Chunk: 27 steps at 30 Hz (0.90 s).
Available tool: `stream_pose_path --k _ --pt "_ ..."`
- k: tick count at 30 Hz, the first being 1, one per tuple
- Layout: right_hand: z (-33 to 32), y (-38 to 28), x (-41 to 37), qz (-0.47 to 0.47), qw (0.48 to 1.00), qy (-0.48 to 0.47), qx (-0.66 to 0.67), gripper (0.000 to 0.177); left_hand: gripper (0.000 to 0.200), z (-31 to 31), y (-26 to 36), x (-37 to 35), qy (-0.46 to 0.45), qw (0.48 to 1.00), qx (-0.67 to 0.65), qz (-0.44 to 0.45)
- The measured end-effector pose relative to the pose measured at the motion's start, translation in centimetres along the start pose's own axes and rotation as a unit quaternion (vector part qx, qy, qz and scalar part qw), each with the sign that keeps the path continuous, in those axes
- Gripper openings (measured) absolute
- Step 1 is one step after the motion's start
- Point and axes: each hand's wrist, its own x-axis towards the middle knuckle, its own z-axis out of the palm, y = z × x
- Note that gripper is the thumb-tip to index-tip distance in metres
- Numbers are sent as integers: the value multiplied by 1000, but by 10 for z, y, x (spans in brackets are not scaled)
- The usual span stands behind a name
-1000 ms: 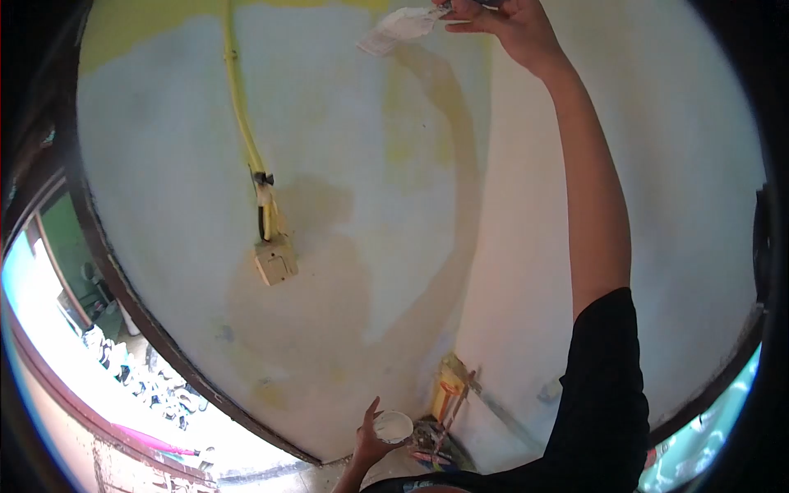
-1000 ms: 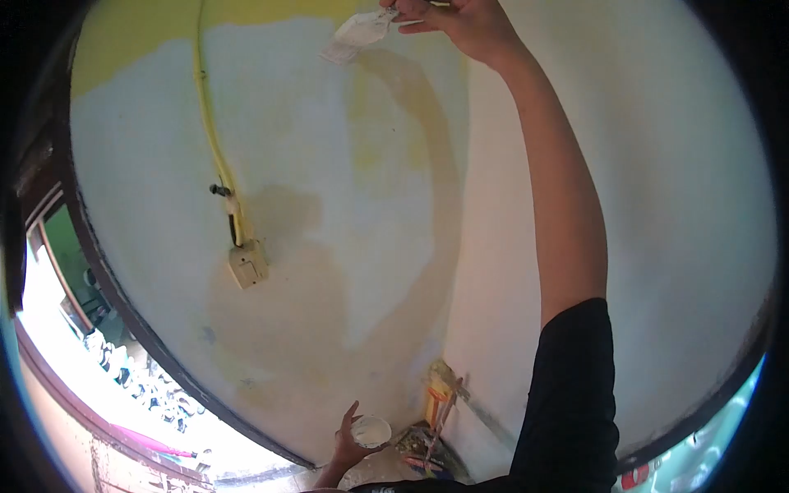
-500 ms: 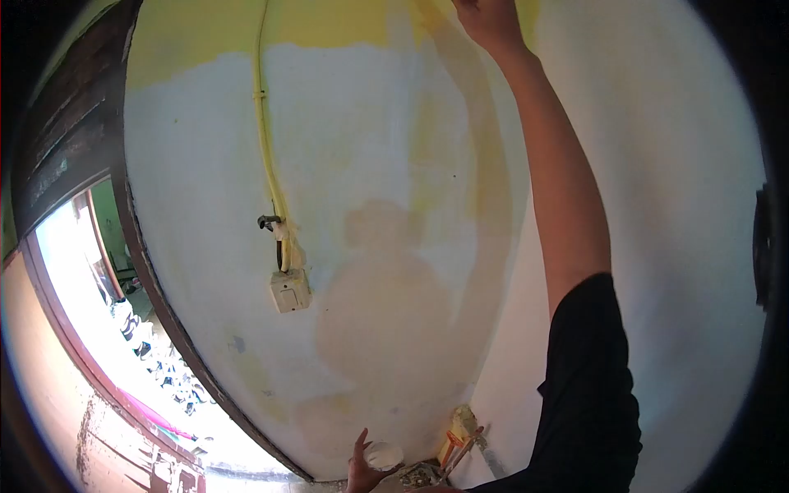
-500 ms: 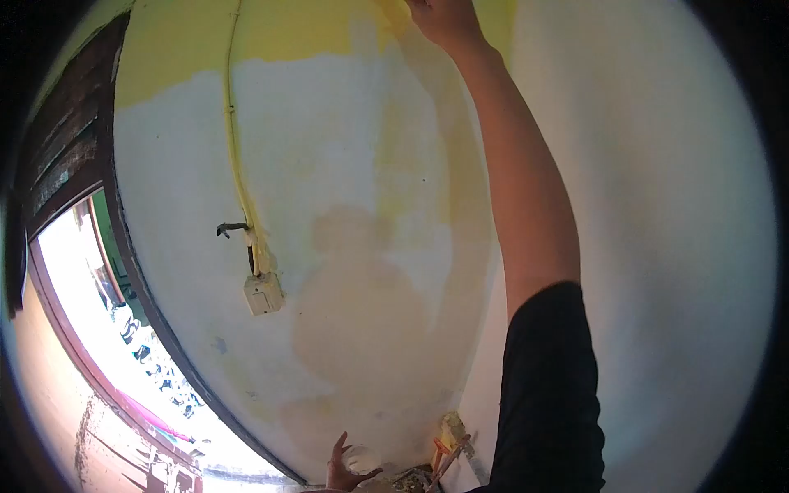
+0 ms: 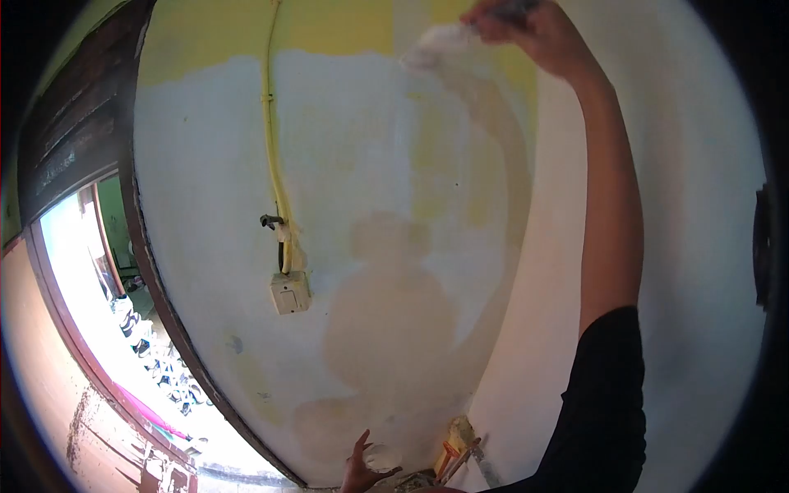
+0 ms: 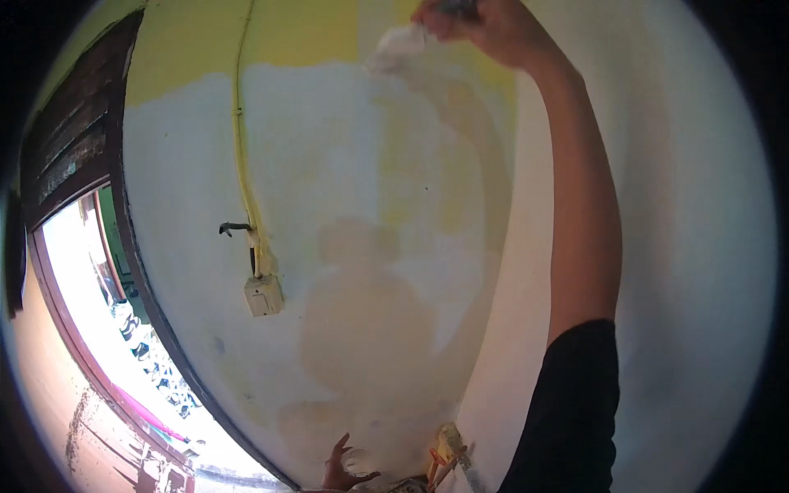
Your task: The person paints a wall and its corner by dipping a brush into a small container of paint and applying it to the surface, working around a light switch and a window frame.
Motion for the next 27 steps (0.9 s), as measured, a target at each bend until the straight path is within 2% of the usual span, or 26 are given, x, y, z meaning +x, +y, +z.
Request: stream_pose_path --k 2,4,5,6,7,8,10,13,15,17,19,20,22,24,25,26,27 --pt "3 -5 45 11 999 28 -30 14 136 -3 16 -1 8 1000 30 -3" --pt "4 0 90 -27 988 112 -100 13 83 -6 43 -9 52 993 -105 -8" --pt "7 3 106 -31 988 111 -100 13 58 -8 56 -14 72 982 -173 -10" --pt "12 6 121 -41 972 173 -152 12 34 -9 65 -17 92 966 -240 -13" --pt "16 14 134 -48 950 234 -202 12 20 -12 69 -17 110 946 -304 -17" --pt "22 26 143 -47 950 232 -202 12 20 -13 56 -17 110 946 -305 -19" --pt "35 54 152 -155 910 321 -212 14 31 -9 20 -17 111 970 -133 169" --pt "53 69 123 -141 919 318 -189 18 36 -15 -8 -21 80 982 -93 141" --pt "66 62 88 -119 935 301 -148 19 41 -24 23 -25 98 982 -111 116" --pt "74 66 51 -220 918 267 -192 18 46 -28 22 -22 114 981 -131 91" --pt "82 65 10 -149 948 237 -153 19 60 -34 -13 -10 -6 982 -155 110" --pt "85 55 -15 -125 960 207 -143 21 60 -38 -1 -12 -11 982 -155 110" --pt "91 31 -60 -99 969 177 -138 23 74 -50 40 -15 -15 988 -148 46" --pt "89 15 -94 -56 986 113 -113 20 78 -43 21 -6 -27 992 -115 54" --pt "82 9 -103 -55 985 111 -118 20 82 -41 14 -1 -34 994 -83 62" --pt "72 1 -109 -14 993 74 -88 20 82 -41 16 2 -38 994 -85 65" --pt "62 -4 -112 26 997 35 -58 19 74 -42 18 6 -43 989 -127 64"
